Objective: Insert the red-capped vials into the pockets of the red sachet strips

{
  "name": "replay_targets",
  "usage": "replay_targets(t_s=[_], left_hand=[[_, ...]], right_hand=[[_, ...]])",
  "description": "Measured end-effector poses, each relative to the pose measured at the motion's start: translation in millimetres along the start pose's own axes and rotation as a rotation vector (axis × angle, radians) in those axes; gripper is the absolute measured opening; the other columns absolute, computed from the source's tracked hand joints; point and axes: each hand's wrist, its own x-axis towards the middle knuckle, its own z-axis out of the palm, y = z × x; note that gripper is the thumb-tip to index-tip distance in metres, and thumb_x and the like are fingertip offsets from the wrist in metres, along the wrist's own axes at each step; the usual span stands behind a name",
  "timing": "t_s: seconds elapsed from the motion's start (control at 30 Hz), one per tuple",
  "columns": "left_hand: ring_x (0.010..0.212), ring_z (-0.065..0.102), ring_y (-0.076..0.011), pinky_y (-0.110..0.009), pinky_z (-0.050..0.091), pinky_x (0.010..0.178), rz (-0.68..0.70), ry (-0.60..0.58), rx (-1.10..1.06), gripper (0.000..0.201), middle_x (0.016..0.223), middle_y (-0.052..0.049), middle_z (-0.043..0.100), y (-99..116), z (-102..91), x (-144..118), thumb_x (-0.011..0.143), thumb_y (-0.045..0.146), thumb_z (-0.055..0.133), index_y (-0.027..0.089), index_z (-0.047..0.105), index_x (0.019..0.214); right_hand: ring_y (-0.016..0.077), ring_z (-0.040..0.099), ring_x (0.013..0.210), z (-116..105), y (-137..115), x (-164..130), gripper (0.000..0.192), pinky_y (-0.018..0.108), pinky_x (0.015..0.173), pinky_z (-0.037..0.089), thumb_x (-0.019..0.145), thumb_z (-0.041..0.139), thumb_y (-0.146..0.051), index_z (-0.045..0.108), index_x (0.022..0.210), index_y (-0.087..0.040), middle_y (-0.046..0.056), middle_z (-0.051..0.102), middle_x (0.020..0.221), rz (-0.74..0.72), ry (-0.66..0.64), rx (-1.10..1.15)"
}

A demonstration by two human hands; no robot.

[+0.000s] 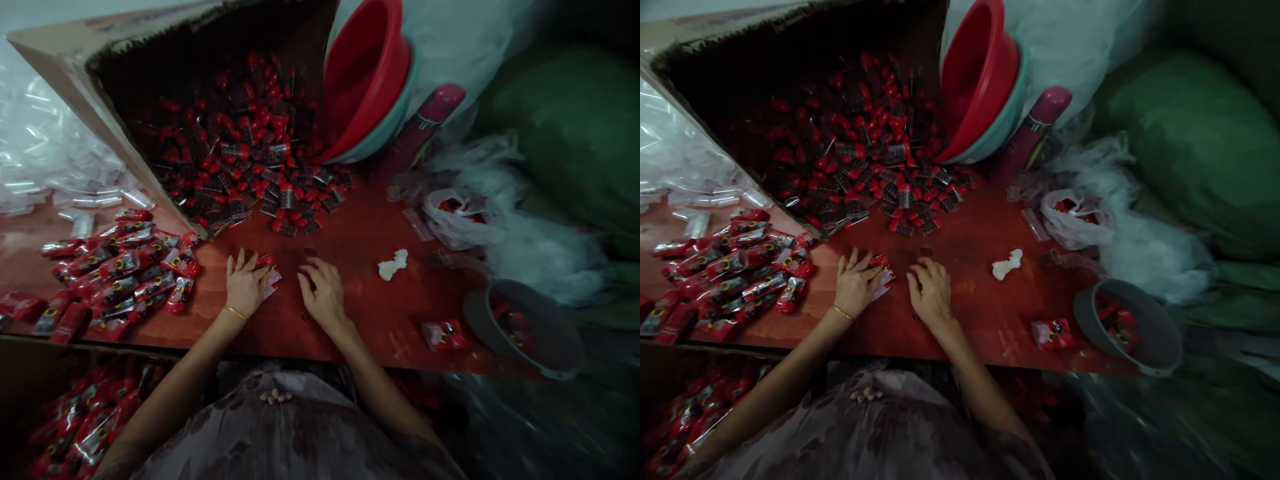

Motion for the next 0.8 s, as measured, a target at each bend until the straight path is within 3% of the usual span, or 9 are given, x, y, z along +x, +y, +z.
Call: replay_targets(t_s=[0.1, 0.27, 0.37, 0.5, 0.57, 0.63, 0.73, 0.8], left_hand=[[0.129, 0.033, -0.035, -0.056, 0.022, 0.103, -0.02, 0.08, -0.021, 0.028, 0.127, -0.01, 0.056, 7, -7.7, -1, 0.083, 0.033, 0.049, 0.024, 0.069, 0.1], [0.13, 0.033, -0.0321, -0.056, 0.023, 0.104, -0.024, 0.168, -0.134, 0.028, 0.133, -0.009, 0.05, 22, -23.7, 0, 0.083, 0.029, 0.048, 0.025, 0.068, 0.103], [0.129, 0.036, -0.0297, -0.054, 0.025, 0.104, -0.052, 0.189, -0.236, 0.028, 0.131, -0.009, 0.052, 29, -27.3, 0, 0.085, 0.032, 0.046, 0.025, 0.067, 0.103], [0.124, 0.043, -0.0258, -0.044, 0.032, 0.102, -0.159, 0.212, -0.47, 0.041, 0.131, -0.011, 0.052, 34, -31.1, -1, 0.084, 0.039, 0.049, 0.021, 0.056, 0.12], [0.111, 0.055, -0.024, -0.037, 0.042, 0.092, -0.29, 0.176, -0.658, 0.048, 0.12, -0.012, 0.06, 35, -34.1, 0, 0.081, 0.043, 0.05, 0.018, 0.053, 0.122], [0.086, 0.064, -0.0208, -0.03, 0.049, 0.074, -0.426, 0.072, -0.887, 0.047, 0.096, -0.009, 0.069, 35, -36.6, 3, 0.078, 0.049, 0.053, 0.015, 0.062, 0.108], [0.057, 0.058, -0.0135, -0.023, 0.046, 0.053, -0.541, -0.064, -1.192, 0.042, 0.067, -0.004, 0.066, 37, -35.9, 9, 0.066, 0.052, 0.064, 0.012, 0.069, 0.079], [0.05, 0.051, -0.01, -0.02, 0.041, 0.048, -0.577, -0.072, -1.264, 0.038, 0.059, -0.001, 0.062, 39, -31.6, 12, 0.06, 0.048, 0.069, 0.012, 0.069, 0.072]], right_hand=[[0.0226, 0.055, 0.097, 3, -18, 0, 0.026, 0.038, 0.089, 0.041, 0.087, 0.046, -0.034, 0.062, 0.1, -0.019, 0.011, 0.063, 0.104, 0.052, -0.061, 0.156], [0.0167, 0.06, 0.078, 16, -38, 14, 0.031, 0.03, 0.075, 0.047, 0.08, 0.053, -0.042, 0.059, 0.099, -0.017, 0.006, 0.066, 0.091, 0.341, -0.123, 0.634], [0.0141, 0.058, 0.075, 22, -42, 20, 0.023, 0.027, 0.072, 0.047, 0.077, 0.055, -0.041, 0.059, 0.082, -0.018, 0.002, 0.064, 0.08, 0.443, -0.081, 0.898], [0.0118, 0.053, 0.067, 24, -38, 19, 0.022, 0.024, 0.066, 0.046, 0.078, 0.054, -0.041, 0.055, 0.076, -0.019, -0.001, 0.058, 0.072, 0.495, 0.017, 0.972], [0.0115, 0.052, 0.065, 23, -35, 16, 0.022, 0.023, 0.063, 0.046, 0.079, 0.053, -0.041, 0.055, 0.078, -0.019, -0.001, 0.057, 0.072, 0.491, 0.045, 0.963], [0.0113, 0.051, 0.063, 21, -34, 14, 0.021, 0.023, 0.062, 0.045, 0.078, 0.053, -0.04, 0.054, 0.078, -0.019, -0.001, 0.056, 0.071, 0.48, 0.055, 0.953], [0.0124, 0.053, 0.067, 18, -36, 12, 0.02, 0.024, 0.066, 0.046, 0.079, 0.052, -0.04, 0.055, 0.079, -0.02, 0.0, 0.058, 0.074, 0.453, 0.031, 0.924], [0.0138, 0.055, 0.072, 18, -38, 11, 0.021, 0.026, 0.071, 0.046, 0.079, 0.05, -0.039, 0.057, 0.084, -0.02, 0.001, 0.061, 0.079, 0.435, 0.021, 0.906]])
